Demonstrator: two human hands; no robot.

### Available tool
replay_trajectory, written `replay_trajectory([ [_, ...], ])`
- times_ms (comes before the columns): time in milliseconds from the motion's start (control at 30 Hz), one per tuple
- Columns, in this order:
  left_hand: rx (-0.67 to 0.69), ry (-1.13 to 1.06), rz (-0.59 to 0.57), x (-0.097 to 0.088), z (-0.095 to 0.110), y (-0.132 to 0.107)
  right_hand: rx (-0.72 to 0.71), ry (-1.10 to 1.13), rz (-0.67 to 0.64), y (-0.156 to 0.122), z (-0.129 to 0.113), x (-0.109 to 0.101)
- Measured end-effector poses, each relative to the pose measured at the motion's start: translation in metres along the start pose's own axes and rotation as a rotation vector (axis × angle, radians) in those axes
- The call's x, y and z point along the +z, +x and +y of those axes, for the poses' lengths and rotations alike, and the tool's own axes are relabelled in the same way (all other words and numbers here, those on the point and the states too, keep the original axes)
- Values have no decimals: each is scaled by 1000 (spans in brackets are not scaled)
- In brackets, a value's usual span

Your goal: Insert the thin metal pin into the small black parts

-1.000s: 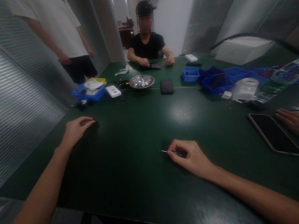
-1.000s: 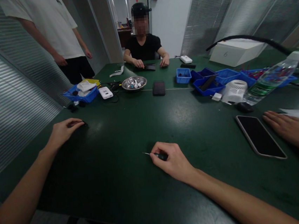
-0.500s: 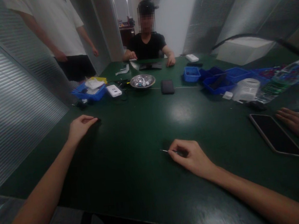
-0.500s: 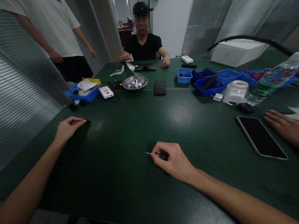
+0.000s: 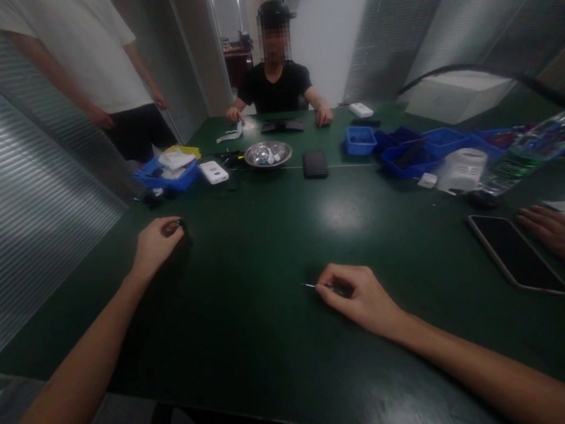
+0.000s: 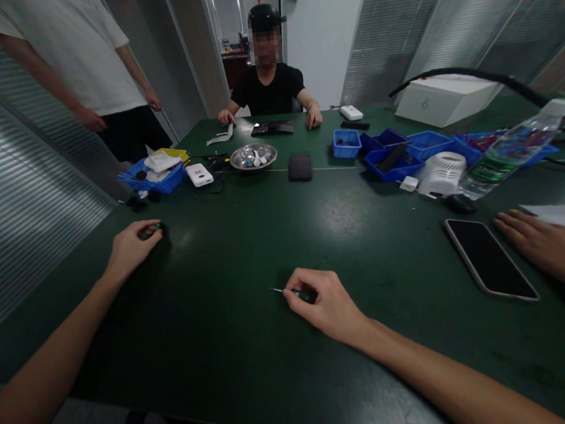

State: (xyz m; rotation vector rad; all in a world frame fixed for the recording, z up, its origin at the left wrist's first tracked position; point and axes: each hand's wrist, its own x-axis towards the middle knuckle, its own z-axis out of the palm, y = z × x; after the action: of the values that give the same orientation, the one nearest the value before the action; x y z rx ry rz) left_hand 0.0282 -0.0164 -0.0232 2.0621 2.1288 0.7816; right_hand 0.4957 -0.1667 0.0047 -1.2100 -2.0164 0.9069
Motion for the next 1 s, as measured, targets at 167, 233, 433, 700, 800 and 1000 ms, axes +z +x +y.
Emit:
replay_trajectory([
  [167, 138, 92, -18, 1, 14, 1, 3, 1, 2, -1, 2, 0],
  [233, 207, 79, -51, 1, 25, -1, 2, 9, 5, -1, 2, 0],
  [433, 500, -125, -306, 10, 95, -38, 2, 8, 4, 0, 2, 0],
  [700, 637, -576, -659, 35, 206, -111, -29, -29, 22, 0, -1, 0],
  [800, 615, -643, -688, 38, 213, -117, -47, -41, 14, 0, 0, -1],
  [1000, 635, -579, -624, 35, 207, -113, -55, -68, 1, 2, 3, -3],
])
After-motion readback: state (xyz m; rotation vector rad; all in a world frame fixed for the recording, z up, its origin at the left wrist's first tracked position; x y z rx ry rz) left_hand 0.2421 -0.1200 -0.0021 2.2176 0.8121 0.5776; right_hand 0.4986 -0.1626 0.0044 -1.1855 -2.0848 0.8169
